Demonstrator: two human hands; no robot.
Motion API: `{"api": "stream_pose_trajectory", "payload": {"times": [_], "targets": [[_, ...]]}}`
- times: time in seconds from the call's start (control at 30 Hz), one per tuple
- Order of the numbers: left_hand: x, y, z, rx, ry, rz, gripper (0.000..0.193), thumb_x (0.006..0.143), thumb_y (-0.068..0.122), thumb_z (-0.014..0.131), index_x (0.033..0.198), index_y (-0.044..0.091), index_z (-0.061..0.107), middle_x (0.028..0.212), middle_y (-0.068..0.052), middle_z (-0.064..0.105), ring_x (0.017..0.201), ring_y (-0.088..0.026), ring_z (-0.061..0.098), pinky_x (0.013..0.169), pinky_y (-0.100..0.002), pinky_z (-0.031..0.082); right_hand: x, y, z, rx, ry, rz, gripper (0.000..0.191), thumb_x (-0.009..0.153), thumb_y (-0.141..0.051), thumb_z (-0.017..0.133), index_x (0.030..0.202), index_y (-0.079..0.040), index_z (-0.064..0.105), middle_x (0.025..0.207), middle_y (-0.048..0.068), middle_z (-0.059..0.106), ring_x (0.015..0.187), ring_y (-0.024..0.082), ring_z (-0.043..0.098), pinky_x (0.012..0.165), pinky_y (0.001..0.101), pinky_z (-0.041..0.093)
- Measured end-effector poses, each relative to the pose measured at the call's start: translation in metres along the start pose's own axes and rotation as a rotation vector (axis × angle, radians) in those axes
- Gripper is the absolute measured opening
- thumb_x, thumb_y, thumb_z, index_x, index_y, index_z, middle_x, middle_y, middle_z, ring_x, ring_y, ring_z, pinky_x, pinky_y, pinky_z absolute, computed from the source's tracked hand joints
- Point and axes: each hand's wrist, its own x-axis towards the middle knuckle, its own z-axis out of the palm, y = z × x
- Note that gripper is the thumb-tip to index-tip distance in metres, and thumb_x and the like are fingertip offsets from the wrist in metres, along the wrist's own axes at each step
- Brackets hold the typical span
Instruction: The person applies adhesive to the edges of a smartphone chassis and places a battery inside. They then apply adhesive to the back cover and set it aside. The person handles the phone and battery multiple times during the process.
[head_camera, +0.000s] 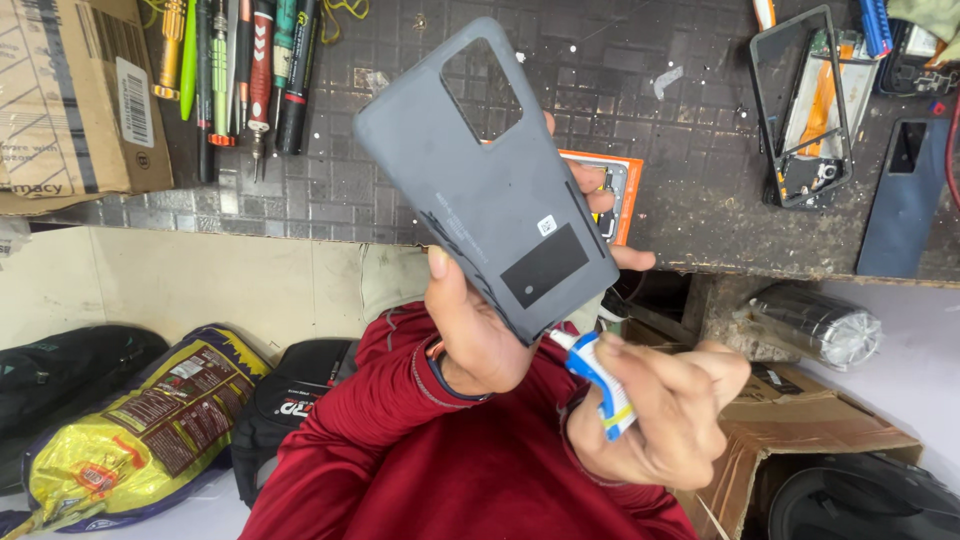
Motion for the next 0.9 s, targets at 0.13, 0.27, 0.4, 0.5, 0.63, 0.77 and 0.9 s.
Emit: {"api": "stream_pose_trajectory", "payload": {"times": [0.13,0.27,0.4,0.5,0.63,0.77,0.9], "targets": [[-0.004,0.001,0.004,0.072,0.03,0.014,0.099,0.102,0.072,0.041,0.168,0.002,0.017,0.137,-0.016,0.048,0.129,-0.025,0.05,0.1,-0.065,0.057,-0.002,0.003,0.005,-0.037,0.13,0.067,0.042,0.06,-0.002,0.068,0.101,-0.001,0.076,0.088,0.007,0.07,0.078,0.024,0.049,0.076,0.035,0.036],[-0.006,0.0,0.008,0.106,0.042,0.006,0.1,0.101,0.075,0.04,0.166,0.002,0.018,0.139,-0.016,0.048,0.13,-0.026,0.049,0.099,-0.064,0.057,-0.004,0.006,-0.003,-0.009,0.028,-0.006,0.04,0.061,-0.006,0.069,0.1,0.0,0.075,0.088,0.008,0.069,0.08,0.025,0.049,0.074,0.0366,0.036],[-0.007,0.002,0.01,0.136,0.054,0.011,0.101,0.1,0.076,0.04,0.165,0.001,0.019,0.138,-0.017,0.048,0.131,-0.027,0.049,0.098,-0.065,0.057,-0.004,0.007,0.005,-0.072,0.153,0.066,0.034,0.064,0.0,0.068,0.097,-0.002,0.076,0.086,0.007,0.069,0.079,0.025,0.049,0.073,0.0361,0.035],[-0.007,0.003,0.01,0.122,0.058,0.0,0.102,0.1,0.076,0.041,0.165,0.0,0.019,0.14,-0.018,0.049,0.131,-0.027,0.05,0.1,-0.065,0.058,0.0,0.01,-0.002,0.001,0.033,-0.035,0.032,0.059,-0.007,0.066,0.09,0.0,0.071,0.079,0.009,0.068,0.075,0.027,0.048,0.068,0.0385,0.035],[-0.008,0.005,0.011,0.1,0.068,-0.012,0.105,0.098,0.075,0.044,0.167,0.0,0.018,0.143,-0.018,0.05,0.132,-0.028,0.05,0.101,-0.066,0.057,-0.003,0.013,0.005,-0.092,0.203,0.045,0.023,0.077,0.0,0.074,0.1,-0.002,0.077,0.086,0.007,0.069,0.086,0.026,0.05,0.076,0.0373,0.036],[-0.01,0.008,0.012,0.105,0.067,-0.044,0.105,0.098,0.075,0.043,0.167,0.0,0.017,0.144,-0.018,0.05,0.132,-0.028,0.05,0.104,-0.066,0.056,-0.004,0.018,0.006,-0.088,0.228,0.02,0.027,0.07,-0.005,0.069,0.096,-0.001,0.076,0.082,0.008,0.069,0.08,0.025,0.05,0.074,0.0379,0.036],[-0.011,0.009,0.013,0.11,0.067,-0.031,0.103,0.099,0.074,0.043,0.166,0.0,0.018,0.144,-0.018,0.05,0.133,-0.028,0.05,0.105,-0.067,0.055,-0.003,0.018,0.006,-0.126,0.247,0.049,0.029,0.072,0.002,0.072,0.1,-0.003,0.078,0.084,0.007,0.067,0.081,0.025,0.048,0.075,0.0361,0.035]]}}
